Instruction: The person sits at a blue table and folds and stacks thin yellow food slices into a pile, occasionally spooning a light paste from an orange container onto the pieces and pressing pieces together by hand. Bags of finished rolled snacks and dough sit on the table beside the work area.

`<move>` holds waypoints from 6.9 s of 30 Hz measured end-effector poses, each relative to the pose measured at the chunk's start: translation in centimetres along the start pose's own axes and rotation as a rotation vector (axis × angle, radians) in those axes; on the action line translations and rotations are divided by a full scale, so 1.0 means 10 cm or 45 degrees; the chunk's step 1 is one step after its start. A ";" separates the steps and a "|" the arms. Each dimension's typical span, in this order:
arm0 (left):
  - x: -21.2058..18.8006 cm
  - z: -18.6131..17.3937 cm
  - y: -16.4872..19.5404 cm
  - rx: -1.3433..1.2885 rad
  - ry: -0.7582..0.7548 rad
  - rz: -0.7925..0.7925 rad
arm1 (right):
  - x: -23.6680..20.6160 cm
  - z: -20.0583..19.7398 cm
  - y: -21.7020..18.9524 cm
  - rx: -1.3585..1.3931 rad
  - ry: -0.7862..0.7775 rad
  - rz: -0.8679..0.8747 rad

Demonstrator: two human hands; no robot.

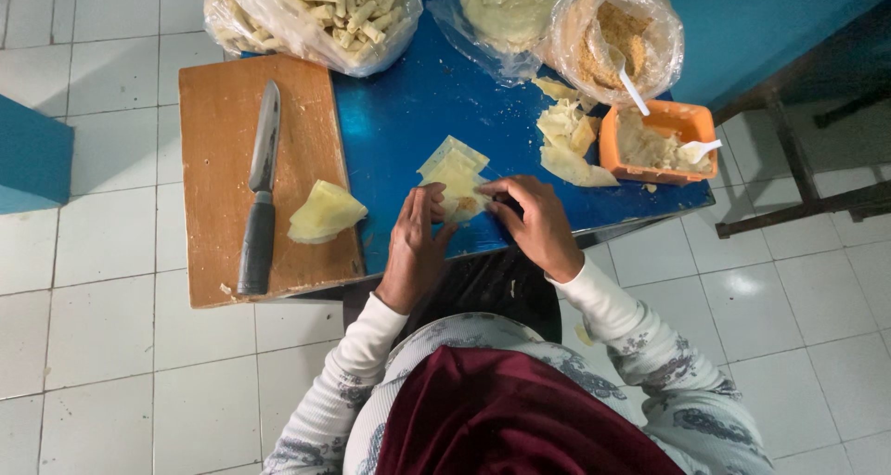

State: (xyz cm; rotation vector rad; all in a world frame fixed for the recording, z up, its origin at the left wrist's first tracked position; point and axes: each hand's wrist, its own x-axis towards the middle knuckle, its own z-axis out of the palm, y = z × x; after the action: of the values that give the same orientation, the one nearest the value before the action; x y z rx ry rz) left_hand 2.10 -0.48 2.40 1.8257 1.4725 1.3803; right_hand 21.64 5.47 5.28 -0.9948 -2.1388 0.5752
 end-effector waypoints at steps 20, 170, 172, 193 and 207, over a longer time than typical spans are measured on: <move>0.02 -0.02 0.07 -0.022 -0.023 0.000 | 0.04 0.15 -0.02 -0.041 0.087 0.011; 0.01 -0.07 0.12 0.674 -0.198 0.235 | 0.56 -1.42 1.18 -1.400 0.294 0.099; 0.01 -0.06 0.10 0.686 -0.180 0.249 | 0.60 -1.46 1.24 -1.383 0.291 0.029; 0.01 -0.06 0.10 0.691 -0.192 0.232 | 0.34 -1.43 1.10 -0.583 0.341 0.152; 0.00 -0.07 0.09 0.615 -0.147 0.243 | 0.35 -1.63 1.25 0.384 0.309 0.431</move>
State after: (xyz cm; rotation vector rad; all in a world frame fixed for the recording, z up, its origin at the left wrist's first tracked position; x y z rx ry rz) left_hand 1.96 -0.94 3.44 2.3491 1.7135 1.0328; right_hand 38.17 17.36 9.48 -1.1933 -1.6242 0.8627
